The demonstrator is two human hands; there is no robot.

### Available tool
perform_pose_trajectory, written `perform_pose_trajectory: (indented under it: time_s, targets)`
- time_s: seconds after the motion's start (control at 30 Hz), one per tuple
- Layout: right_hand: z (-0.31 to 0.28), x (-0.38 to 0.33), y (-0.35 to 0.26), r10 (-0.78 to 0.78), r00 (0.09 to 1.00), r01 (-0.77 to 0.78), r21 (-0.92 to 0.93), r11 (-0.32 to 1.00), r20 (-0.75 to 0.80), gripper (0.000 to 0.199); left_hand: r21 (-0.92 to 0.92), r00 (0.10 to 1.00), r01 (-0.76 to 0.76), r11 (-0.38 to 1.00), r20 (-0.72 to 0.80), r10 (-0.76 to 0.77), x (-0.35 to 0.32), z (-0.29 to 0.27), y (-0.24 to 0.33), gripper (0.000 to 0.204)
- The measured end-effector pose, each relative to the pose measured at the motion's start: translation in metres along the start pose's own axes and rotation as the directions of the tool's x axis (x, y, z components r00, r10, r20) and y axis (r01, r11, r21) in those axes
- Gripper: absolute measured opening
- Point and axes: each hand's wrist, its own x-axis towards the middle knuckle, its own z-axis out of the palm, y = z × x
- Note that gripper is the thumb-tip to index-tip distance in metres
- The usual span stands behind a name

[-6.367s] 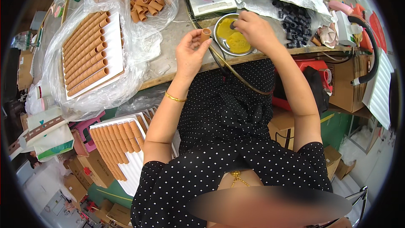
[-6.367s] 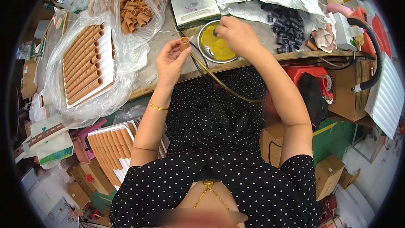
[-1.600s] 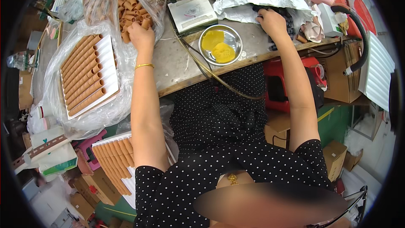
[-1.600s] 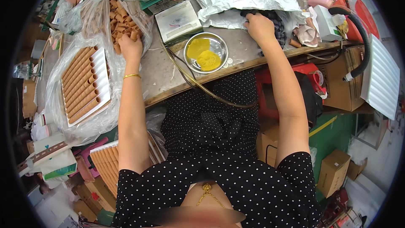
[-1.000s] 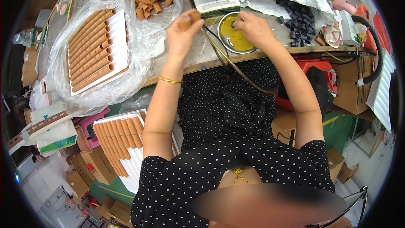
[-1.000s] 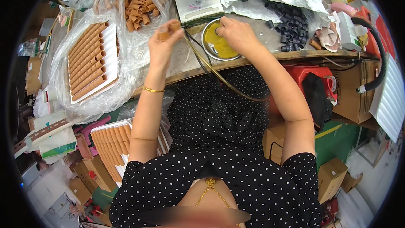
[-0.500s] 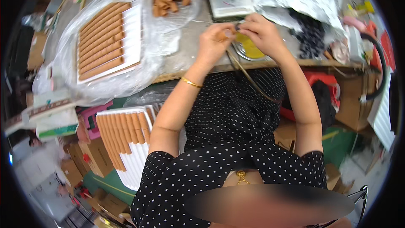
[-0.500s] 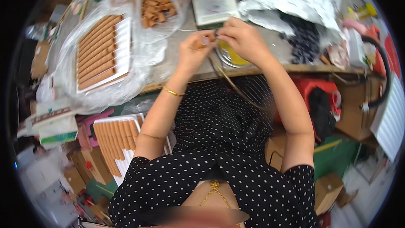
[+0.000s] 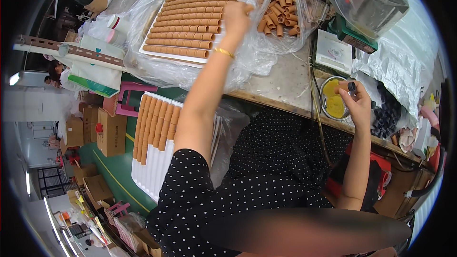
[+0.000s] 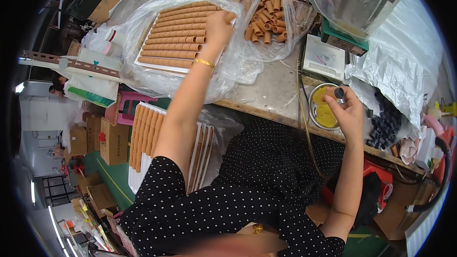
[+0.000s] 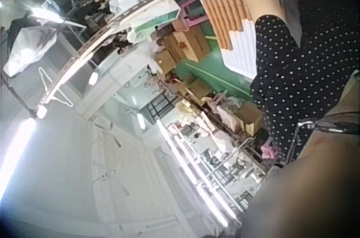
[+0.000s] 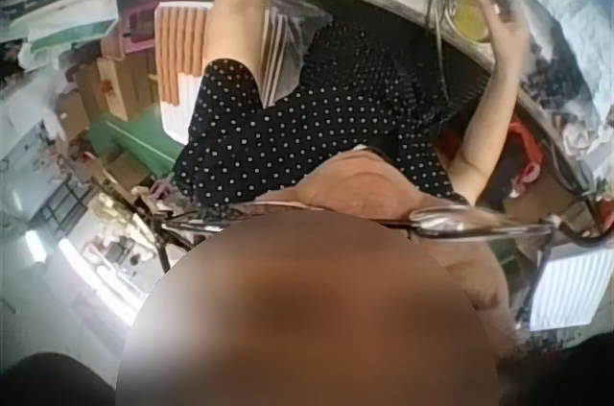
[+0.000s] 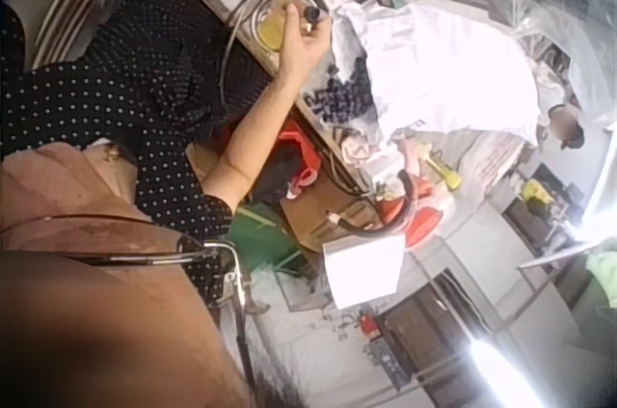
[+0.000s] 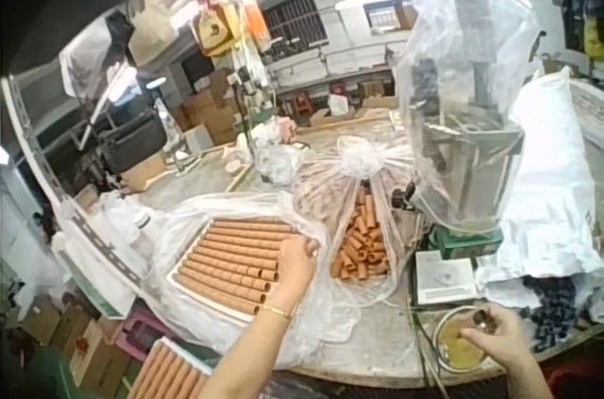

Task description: Assemble and package industrial components by gluing rings onto tubes and organizing them in trays.

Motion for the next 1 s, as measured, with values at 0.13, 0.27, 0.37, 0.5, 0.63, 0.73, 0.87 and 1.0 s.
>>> perform_pose_trajectory:
  time_s: [0.13, 0.27, 0.37, 0.5, 0.63, 0.73, 0.87, 1.0]
  targets:
    - [0.006, 0.001, 0.008, -0.056, 0.998, 0.056, -0.035, 0.998, 0.002, 0.022, 0.241, 0.993, -0.120, 0.963, 0.015, 0.120, 0.036, 0.016, -0.085, 0.020]
    - [0.018, 0.000, 0.010, -0.064, 0.997, 0.062, -0.043, 0.997, -0.042, 0.027, 0.415, 0.945, -0.326, 0.849, 0.130, 0.299, 0.048, 0.019, -0.099, 0.015]
    - [0.017, -0.001, 0.003, -0.024, 0.999, 0.022, -0.069, 0.997, -0.023, 0.029, 0.253, 0.942, -0.335, 0.907, 0.096, 0.321, 0.050, 0.003, -0.100, 0.014]
    - [0.016, 0.002, 0.002, 0.031, 0.999, -0.030, 0.018, 0.999, -0.038, 0.029, -0.243, 0.999, -0.032, 0.969, -0.044, 0.022, 0.037, -0.001, -0.038, 0.015]
    - [0.030, 0.017, 0.006, -0.107, 0.993, 0.112, 0.130, 0.985, -0.044, 0.028, -0.860, 0.934, 0.336, 0.385, 0.358, -0.015, -0.038, 0.006, 0.062, 0.025]
    - [0.033, 0.029, 0.000, -0.127, 0.992, 0.127, 0.026, 0.992, -0.014, 0.023, -0.778, 0.765, 0.616, 0.121, 0.628, 0.142, -0.087, 0.009, 0.120, 0.027]
    - [0.019, 0.028, -0.015, -0.308, 0.950, 0.307, -0.366, 0.878, 0.055, 0.019, -0.709, 0.694, 0.703, 0.057, 0.701, 0.168, -0.098, 0.018, 0.141, 0.023]
    - [0.009, 0.026, -0.016, -0.395, 0.881, 0.470, -0.582, 0.663, 0.262, 0.019, -0.655, 0.630, 0.752, 0.067, 0.746, 0.216, -0.103, 0.031, 0.146, 0.026]
